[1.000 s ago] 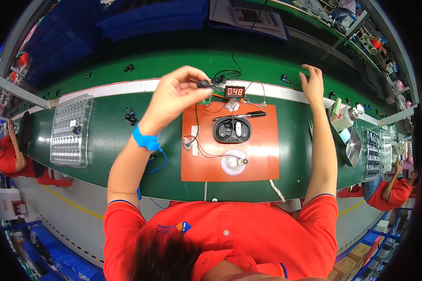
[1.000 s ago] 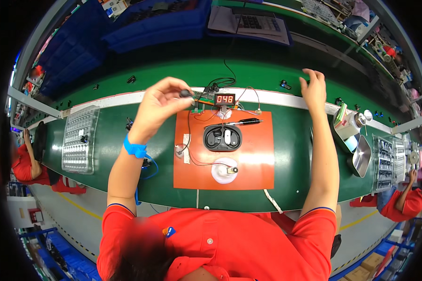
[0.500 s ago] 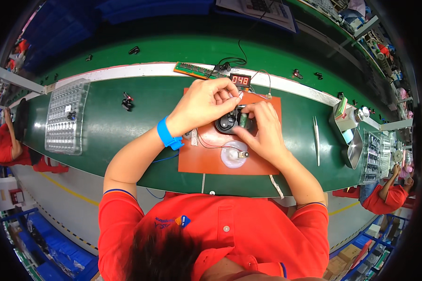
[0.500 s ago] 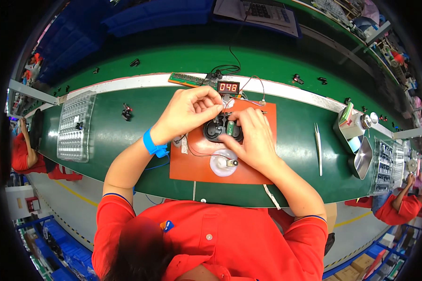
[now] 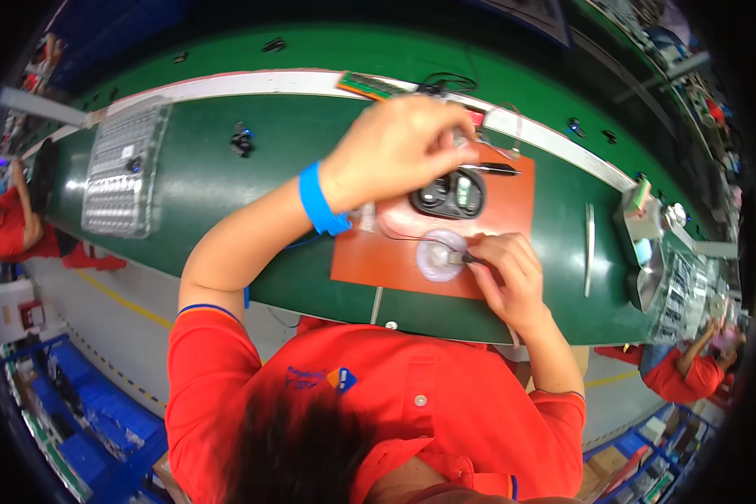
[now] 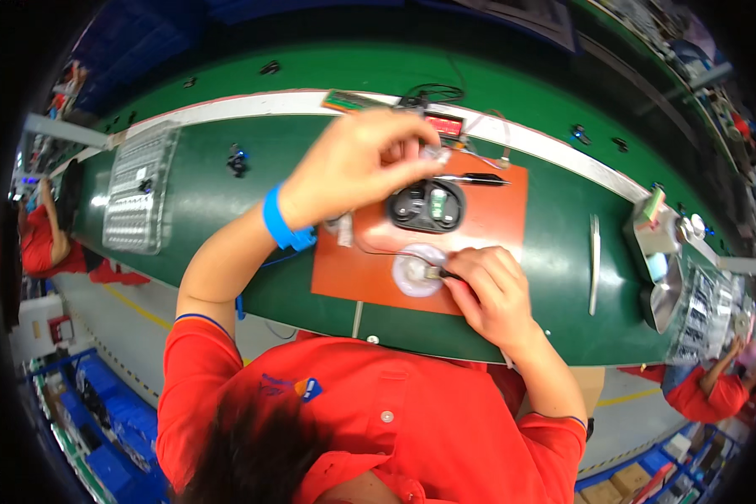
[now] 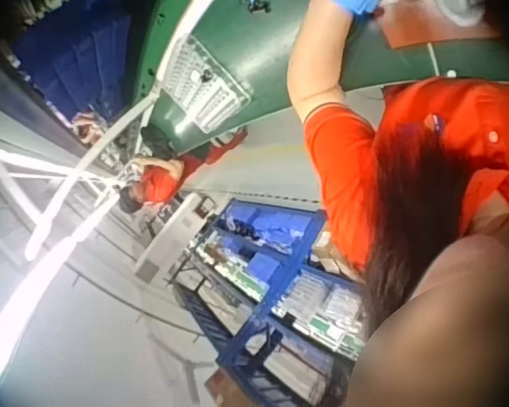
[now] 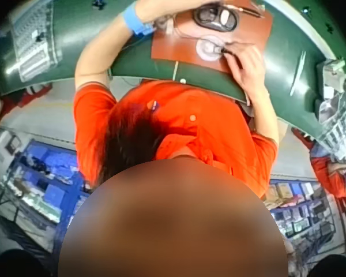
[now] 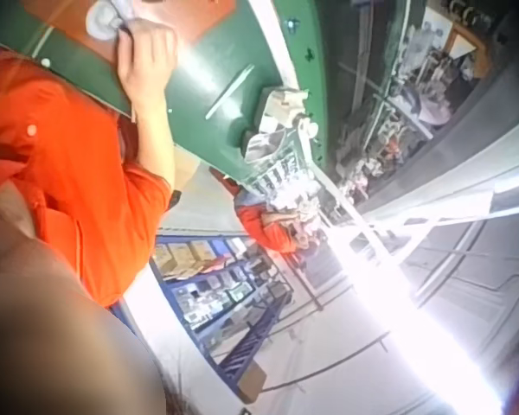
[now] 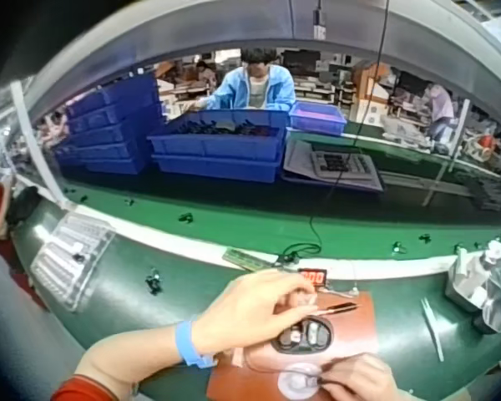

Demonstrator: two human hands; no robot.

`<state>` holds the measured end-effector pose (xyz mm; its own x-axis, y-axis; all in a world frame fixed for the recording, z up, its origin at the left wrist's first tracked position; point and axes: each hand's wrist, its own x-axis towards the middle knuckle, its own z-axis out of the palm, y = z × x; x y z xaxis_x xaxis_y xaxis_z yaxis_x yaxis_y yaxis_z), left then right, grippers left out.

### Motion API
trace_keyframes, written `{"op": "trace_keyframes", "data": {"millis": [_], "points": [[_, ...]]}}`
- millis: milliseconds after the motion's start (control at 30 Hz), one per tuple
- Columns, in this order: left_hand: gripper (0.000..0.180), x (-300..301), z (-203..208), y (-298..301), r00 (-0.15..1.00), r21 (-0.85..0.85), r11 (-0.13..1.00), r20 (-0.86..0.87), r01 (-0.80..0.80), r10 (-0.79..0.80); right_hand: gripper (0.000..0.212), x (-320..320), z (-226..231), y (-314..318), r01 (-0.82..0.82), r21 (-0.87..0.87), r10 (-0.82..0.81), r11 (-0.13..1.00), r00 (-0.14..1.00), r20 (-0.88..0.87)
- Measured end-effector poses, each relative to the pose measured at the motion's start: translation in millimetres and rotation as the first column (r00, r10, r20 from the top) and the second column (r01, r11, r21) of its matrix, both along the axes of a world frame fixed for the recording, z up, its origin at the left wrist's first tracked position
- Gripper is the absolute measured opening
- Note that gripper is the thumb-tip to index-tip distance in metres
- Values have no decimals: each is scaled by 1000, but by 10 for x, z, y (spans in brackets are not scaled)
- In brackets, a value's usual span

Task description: The person tests small electronic components by hand, placing them onto a test fixture and monitoring a digital display.

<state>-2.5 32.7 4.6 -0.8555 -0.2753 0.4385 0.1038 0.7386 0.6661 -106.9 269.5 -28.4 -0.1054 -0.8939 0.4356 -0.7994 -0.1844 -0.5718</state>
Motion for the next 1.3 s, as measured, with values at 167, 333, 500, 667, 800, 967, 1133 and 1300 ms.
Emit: {"op": "trace_keyframes", "data": {"millis": [167, 333, 500, 667, 800, 967, 1133, 1300], "points": [[17, 803, 561, -556, 966, 332, 923, -100, -193, 238, 23, -12, -14, 21, -33, -54, 23, 998, 982, -187], [24, 1767, 393, -506, 903, 173, 887, 103, -429, 417, 16, -307, 28, -39, -15, -14, 14, 1000, 997, -75], [37, 2043, -13, 20, 869, -112, 917, 295, -382, 398, 20, -1761, -151, -779, 568, 23, -563, 823, 810, 164], [38, 1949, -383, -10, 856, -153, 893, 255, -424, 450, 23, -2368, -341, -836, 784, 28, -755, 620, 606, -252], [33, 1952, -454, -93, 882, 33, 917, 290, -397, 371, 30, -1381, -50, -809, 416, -166, -421, 894, 907, 4], [27, 1435, -142, -230, 976, 474, 864, 202, -170, 80, 41, -386, 110, -548, 103, -70, -116, 992, 968, -221], [19, 423, 55, -267, 940, 488, 862, 212, 135, -267, 39, -191, -83, -577, 248, -21, -248, 968, 953, -176], [14, -3, -52, -196, 907, 441, 837, 104, 325, -407, 36, -76, -39, -605, 309, 42, -303, 950, 947, -109]]}}
